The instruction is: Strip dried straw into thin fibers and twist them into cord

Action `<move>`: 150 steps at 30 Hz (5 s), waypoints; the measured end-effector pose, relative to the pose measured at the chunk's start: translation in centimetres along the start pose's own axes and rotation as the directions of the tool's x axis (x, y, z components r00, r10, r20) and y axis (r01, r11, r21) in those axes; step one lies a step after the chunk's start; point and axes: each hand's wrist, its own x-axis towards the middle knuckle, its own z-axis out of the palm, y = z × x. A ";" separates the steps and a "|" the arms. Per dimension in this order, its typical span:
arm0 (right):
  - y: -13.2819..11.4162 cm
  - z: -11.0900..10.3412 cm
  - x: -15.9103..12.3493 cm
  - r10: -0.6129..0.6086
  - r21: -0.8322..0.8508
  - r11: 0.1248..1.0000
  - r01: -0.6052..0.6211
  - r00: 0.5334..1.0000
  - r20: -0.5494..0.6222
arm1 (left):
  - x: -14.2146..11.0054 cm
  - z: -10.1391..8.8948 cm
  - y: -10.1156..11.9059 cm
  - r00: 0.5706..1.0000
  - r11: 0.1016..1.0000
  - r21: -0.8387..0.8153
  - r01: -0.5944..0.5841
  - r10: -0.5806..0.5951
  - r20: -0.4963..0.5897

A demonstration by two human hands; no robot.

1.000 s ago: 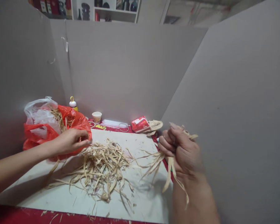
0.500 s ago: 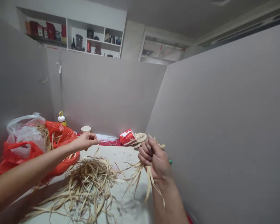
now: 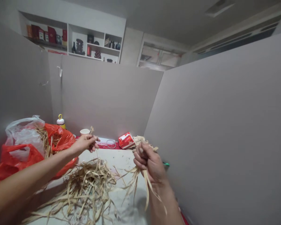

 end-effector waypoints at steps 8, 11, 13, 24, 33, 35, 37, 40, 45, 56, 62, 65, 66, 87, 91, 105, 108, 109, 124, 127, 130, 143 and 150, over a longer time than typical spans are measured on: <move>5.2 2.3 0.6 0.326 -0.217 0.935 -0.280 0.920 0.219 | -3.1 1.1 4.7 0.848 0.881 0.046 -0.471 0.466 -0.253; 7.0 2.9 0.7 0.418 -0.256 0.898 -0.358 0.875 0.243 | -3.2 1.1 4.2 0.956 0.946 0.158 -0.284 0.293 -0.032; 7.6 3.0 0.7 0.455 -0.269 0.880 -0.392 0.858 0.238 | -3.2 0.8 4.4 0.992 0.979 0.158 -0.126 0.122 0.038; 8.3 3.9 1.0 0.262 0.117 0.952 -0.283 0.951 0.162 | -6.8 3.3 4.8 0.916 0.916 -0.045 -0.400 0.397 -0.060; 7.7 3.6 1.9 -0.051 0.115 0.990 0.077 0.976 -0.213 | -8.6 5.3 0.7 0.844 0.838 0.136 -0.528 0.501 0.191; 7.0 3.4 2.1 -0.090 0.153 0.979 0.132 0.962 -0.259 | -8.9 5.4 0.2 0.841 0.829 0.173 -0.532 0.494 0.219; 6.0 3.0 2.1 -0.065 0.227 0.967 0.118 0.971 -0.228 | -9.2 5.5 -0.6 0.849 0.837 0.194 -0.512 0.458 0.264; 4.0 2.2 1.7 -0.078 0.245 0.962 0.124 0.979 -0.188 | -8.9 5.3 -1.6 0.876 0.897 0.188 -0.400 0.314 0.366; -0.4 0.8 0.1 -0.259 0.091 0.953 0.289 0.933 -0.249 | -5.1 2.5 -2.2 0.942 0.964 0.204 -0.172 0.100 0.320; -4.8 -0.4 -2.4 -0.317 0.032 0.942 0.333 0.919 -0.233 | 1.4 0.0 -5.0 0.940 0.750 0.630 -0.203 -0.032 0.340; -3.4 -0.9 -1.1 -0.248 0.086 0.960 0.268 0.949 -0.196 | 1.1 -1.0 -4.0 0.963 0.809 0.569 -0.146 -0.014 0.268; -1.4 -0.5 -0.1 -0.119 0.080 0.988 0.130 0.984 -0.133 | 0.7 -1.3 -1.9 0.984 0.948 0.295 -0.118 0.072 0.162; -0.6 -0.2 0.2 -0.061 0.058 0.996 0.067 0.993 -0.103 | 0.5 -1.2 -1.1 0.988 0.970 0.210 -0.119 0.095 0.122; 7.7 2.4 0.5 -0.582 -0.655 0.665 0.360 0.799 -0.151 | -3.3 6.0 2.9 0.995 0.922 -0.383 -0.059 0.023 -0.099; 8.5 2.1 -0.6 -0.658 -0.779 0.322 0.538 0.718 0.225 | -2.5 6.0 3.2 0.983 0.888 -0.455 -0.062 -0.025 -0.182; 7.6 4.0 0.1 -0.480 -0.578 0.737 0.351 0.874 -0.081 | -2.2 8.5 -0.5 0.982 0.909 -0.413 0.051 -0.121 -0.145; 6.7 3.4 1.3 -0.341 -0.334 0.903 0.269 0.923 -0.180 | -2.1 7.9 -0.6 0.989 0.937 -0.334 0.105 -0.132 -0.060; 6.3 3.3 1.7 -0.318 -0.274 0.927 0.258 0.926 -0.203 | -2.0 7.6 -0.5 0.992 0.953 -0.291 0.085 -0.108 -0.065; 3.2 5.2 2.6 -0.373 -0.110 0.927 0.360 0.917 -0.144 | -2.7 9.0 3.7 0.907 0.938 -0.090 -0.334 0.346 0.239; 2.7 5.2 2.6 -0.396 -0.097 0.918 0.385 0.904 -0.160 | -2.5 9.8 2.9 0.810 0.994 -0.079 -0.081 0.112 0.576; 1.8 4.4 2.5 -0.357 -0.087 0.934 0.346 0.915 -0.186 | -2.9 10.0 2.3 0.805 0.984 0.096 -0.150 0.065 0.590; -6.5 -0.6 0.8 -0.477 -0.084 0.859 0.505 0.729 -0.490 | -0.4 5.8 -3.7 0.856 0.386 0.772 -0.505 0.109 0.505; -7.2 -0.8 -0.8 -0.380 -0.036 0.920 0.391 0.864 -0.329 | 6.3 8.9 -7.1 0.883 0.211 0.865 -0.455 -0.015 0.469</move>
